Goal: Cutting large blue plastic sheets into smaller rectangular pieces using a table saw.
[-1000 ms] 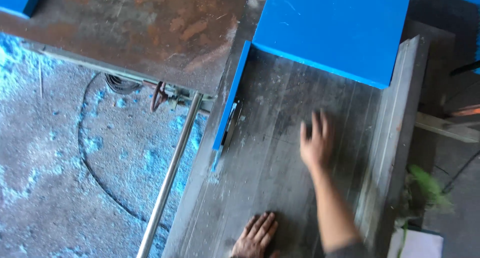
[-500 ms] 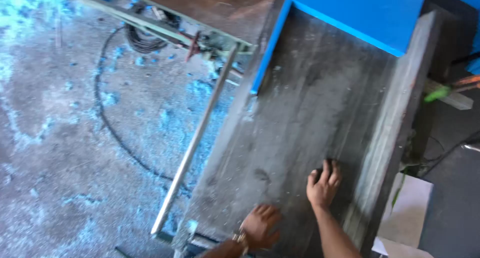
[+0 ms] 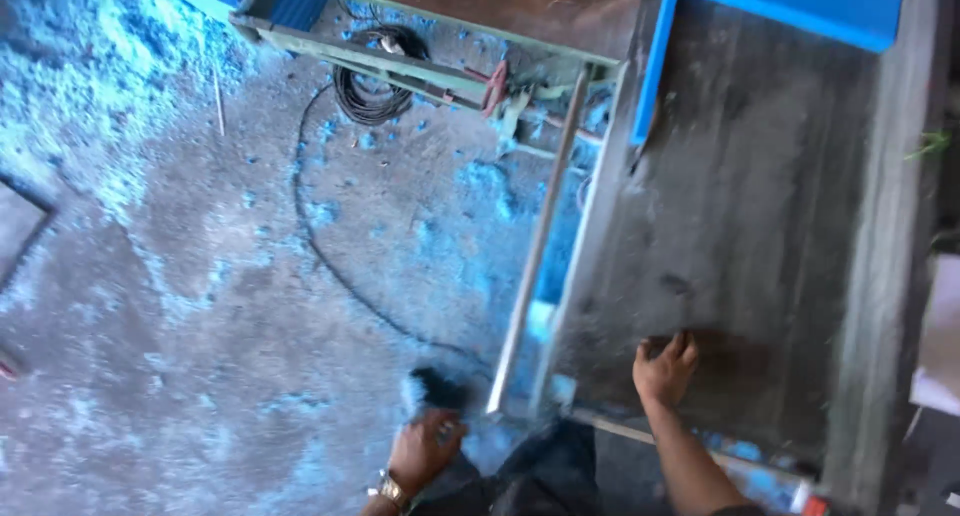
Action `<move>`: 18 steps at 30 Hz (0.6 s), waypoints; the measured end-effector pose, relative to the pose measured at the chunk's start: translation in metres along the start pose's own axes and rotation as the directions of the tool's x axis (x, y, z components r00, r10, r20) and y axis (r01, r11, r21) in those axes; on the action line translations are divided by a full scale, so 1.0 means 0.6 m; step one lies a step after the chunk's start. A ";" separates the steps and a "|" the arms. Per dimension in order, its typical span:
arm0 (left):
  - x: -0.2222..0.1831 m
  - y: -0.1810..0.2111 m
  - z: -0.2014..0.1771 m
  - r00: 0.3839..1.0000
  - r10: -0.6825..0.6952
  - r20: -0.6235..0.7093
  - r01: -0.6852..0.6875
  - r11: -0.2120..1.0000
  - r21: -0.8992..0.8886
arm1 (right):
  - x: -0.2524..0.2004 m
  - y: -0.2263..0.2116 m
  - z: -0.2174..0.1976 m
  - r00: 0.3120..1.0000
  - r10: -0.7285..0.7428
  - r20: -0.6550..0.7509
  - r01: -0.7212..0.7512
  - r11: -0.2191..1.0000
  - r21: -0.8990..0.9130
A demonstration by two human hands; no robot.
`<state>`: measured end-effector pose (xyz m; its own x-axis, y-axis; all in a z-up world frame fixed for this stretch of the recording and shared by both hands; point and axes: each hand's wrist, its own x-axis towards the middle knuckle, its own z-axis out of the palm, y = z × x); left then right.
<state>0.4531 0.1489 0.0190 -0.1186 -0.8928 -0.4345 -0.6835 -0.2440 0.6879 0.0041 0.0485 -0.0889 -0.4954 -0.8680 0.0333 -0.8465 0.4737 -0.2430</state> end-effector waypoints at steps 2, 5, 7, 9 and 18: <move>-0.032 -0.049 -0.073 0.995 0.040 -0.089 -0.042 0.999 -0.014 | -0.061 -0.069 0.006 1.000 0.010 0.012 -0.010 1.000 0.001; -0.047 -0.082 -0.189 0.993 -0.023 -0.115 0.025 1.000 0.016 | -0.119 -0.181 0.013 0.996 0.065 0.064 -0.065 0.998 -0.002; -0.060 -0.136 -0.229 0.983 -0.111 -0.148 0.105 0.993 -0.047 | -0.155 -0.258 -0.001 0.989 0.018 0.143 -0.022 0.999 0.028; -0.053 -0.185 -0.253 0.981 -0.158 -0.111 0.159 0.987 0.003 | -0.188 -0.303 0.010 0.987 -0.078 0.140 0.067 0.994 0.084; 0.097 -0.194 -0.300 0.987 -0.141 0.072 0.140 0.990 0.014 | -0.230 -0.475 0.036 0.858 -0.458 0.232 0.381 0.871 0.311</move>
<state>0.6556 0.0570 0.0183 -0.0724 -0.8200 -0.5677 -0.7037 -0.3614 0.6117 0.3182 0.0299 -0.0454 0.0084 -0.9963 -0.0853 -0.8651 0.0356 -0.5004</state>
